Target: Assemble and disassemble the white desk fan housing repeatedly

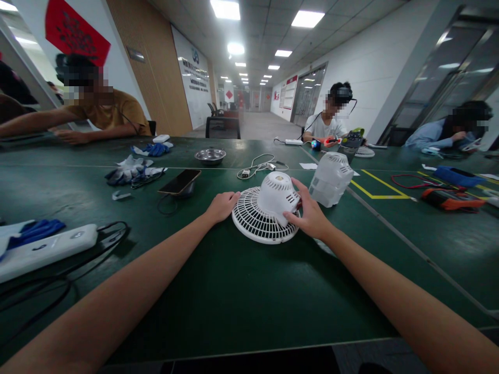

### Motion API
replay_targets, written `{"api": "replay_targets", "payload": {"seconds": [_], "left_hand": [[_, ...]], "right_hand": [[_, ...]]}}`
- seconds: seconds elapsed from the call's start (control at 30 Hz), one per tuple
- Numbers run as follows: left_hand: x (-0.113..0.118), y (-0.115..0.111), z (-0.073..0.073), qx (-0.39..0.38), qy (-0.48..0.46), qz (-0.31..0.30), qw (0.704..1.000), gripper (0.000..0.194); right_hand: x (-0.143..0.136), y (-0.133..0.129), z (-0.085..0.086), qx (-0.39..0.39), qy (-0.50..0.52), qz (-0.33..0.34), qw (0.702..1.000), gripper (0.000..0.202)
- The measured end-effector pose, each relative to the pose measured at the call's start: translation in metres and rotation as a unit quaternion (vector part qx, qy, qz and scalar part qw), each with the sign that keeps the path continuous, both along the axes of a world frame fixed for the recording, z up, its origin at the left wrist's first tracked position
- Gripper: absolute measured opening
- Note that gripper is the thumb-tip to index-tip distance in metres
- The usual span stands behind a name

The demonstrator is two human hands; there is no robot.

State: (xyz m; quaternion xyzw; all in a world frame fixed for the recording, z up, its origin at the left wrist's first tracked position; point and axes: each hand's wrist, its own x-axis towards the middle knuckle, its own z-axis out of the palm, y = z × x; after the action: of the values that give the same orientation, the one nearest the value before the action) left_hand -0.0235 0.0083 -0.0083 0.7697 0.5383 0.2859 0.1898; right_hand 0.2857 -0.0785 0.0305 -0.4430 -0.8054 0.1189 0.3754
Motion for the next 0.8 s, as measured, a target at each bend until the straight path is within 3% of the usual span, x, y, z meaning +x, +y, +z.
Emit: {"api": "replay_targets", "payload": {"seconds": [0.8], "left_hand": [[-0.0008,0.0016,-0.0015,-0.002,0.0,-0.004,1.0,0.055]], "right_hand": [[-0.001,-0.0005,0.0013,-0.008,0.0,-0.004,1.0,0.096]]}}
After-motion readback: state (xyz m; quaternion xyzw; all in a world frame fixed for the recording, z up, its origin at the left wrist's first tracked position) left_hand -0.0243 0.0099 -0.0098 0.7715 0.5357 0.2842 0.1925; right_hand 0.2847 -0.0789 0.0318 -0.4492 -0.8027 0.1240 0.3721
